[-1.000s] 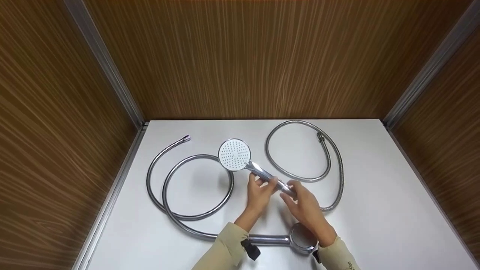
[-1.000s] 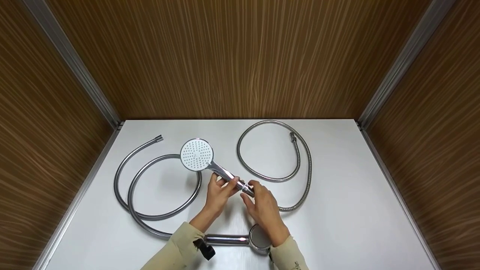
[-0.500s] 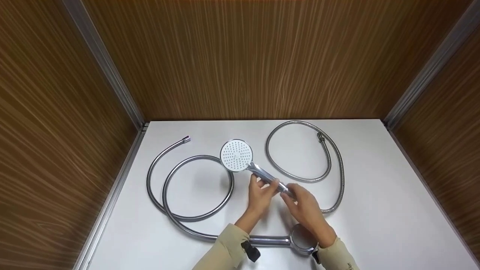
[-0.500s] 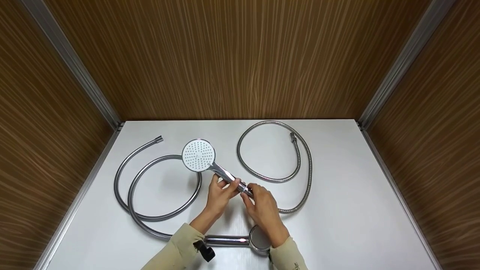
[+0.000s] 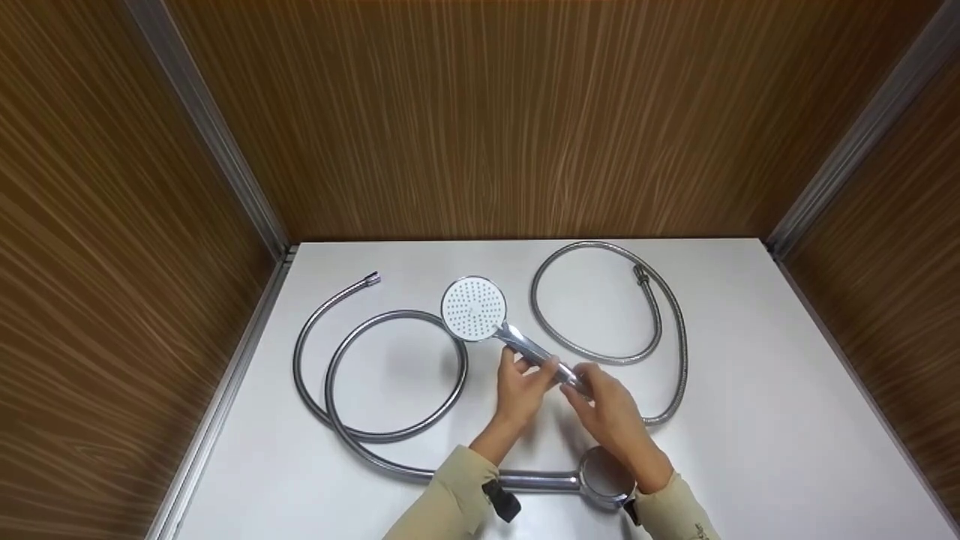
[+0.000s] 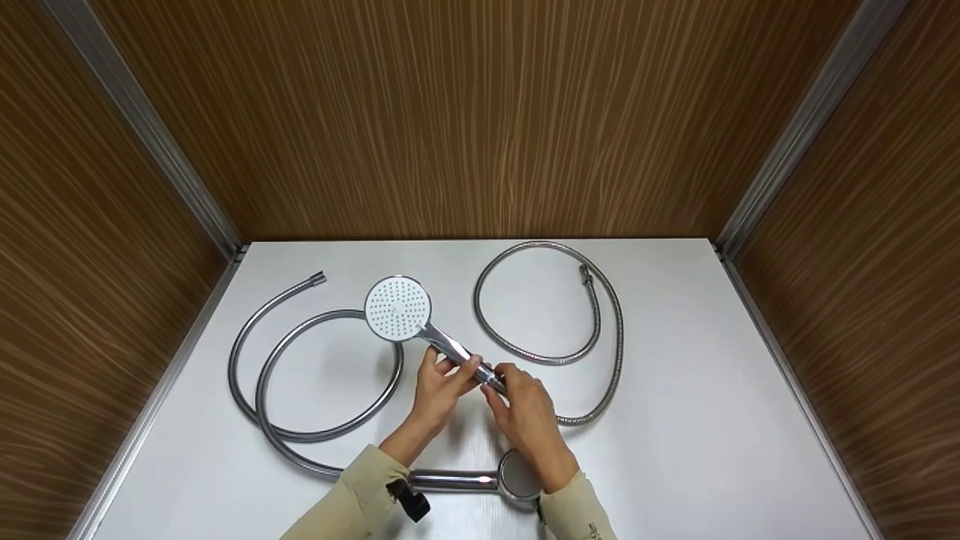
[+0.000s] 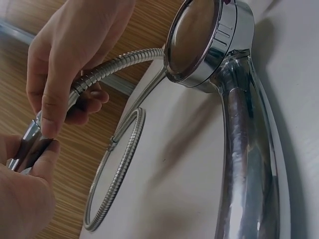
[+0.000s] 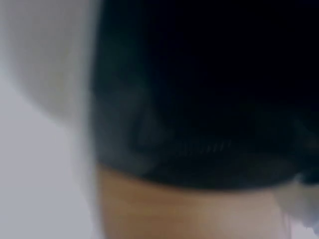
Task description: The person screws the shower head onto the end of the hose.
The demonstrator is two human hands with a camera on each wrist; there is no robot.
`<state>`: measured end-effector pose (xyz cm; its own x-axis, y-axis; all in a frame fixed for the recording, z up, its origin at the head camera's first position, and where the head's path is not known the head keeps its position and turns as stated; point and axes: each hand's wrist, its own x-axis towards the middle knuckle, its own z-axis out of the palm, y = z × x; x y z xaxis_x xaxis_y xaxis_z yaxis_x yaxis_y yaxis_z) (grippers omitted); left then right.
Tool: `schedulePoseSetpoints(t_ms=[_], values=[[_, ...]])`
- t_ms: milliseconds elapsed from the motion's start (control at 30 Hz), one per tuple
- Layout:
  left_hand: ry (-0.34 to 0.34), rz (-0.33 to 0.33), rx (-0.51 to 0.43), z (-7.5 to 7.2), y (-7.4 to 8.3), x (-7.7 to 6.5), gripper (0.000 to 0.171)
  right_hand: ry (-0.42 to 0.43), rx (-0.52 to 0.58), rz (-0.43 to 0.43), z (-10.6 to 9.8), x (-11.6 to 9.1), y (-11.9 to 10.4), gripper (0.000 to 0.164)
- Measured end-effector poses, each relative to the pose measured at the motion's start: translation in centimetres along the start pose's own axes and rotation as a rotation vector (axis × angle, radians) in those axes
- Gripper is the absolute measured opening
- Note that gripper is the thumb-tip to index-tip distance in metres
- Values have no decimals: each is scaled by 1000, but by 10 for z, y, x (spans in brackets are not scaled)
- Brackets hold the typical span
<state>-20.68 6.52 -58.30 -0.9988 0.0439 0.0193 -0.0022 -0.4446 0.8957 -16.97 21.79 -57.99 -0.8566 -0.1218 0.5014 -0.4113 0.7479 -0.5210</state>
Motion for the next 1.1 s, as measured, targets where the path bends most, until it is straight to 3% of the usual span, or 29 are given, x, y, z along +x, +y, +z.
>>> schedulePoseSetpoints(t_ms=[200, 533, 667, 1100], values=[[-5, 13, -27, 0, -1, 0, 50, 0, -31, -32, 1, 0, 0, 21], [2, 14, 4, -1, 0, 1, 50, 12, -18, 16, 2, -1, -1, 32], [-13, -2, -14, -2, 1, 0, 52, 41, -10, 5, 1, -3, -2, 28], [-24, 2, 10, -4, 1, -1, 48, 25, -33, -24, 1, -4, -3, 21]])
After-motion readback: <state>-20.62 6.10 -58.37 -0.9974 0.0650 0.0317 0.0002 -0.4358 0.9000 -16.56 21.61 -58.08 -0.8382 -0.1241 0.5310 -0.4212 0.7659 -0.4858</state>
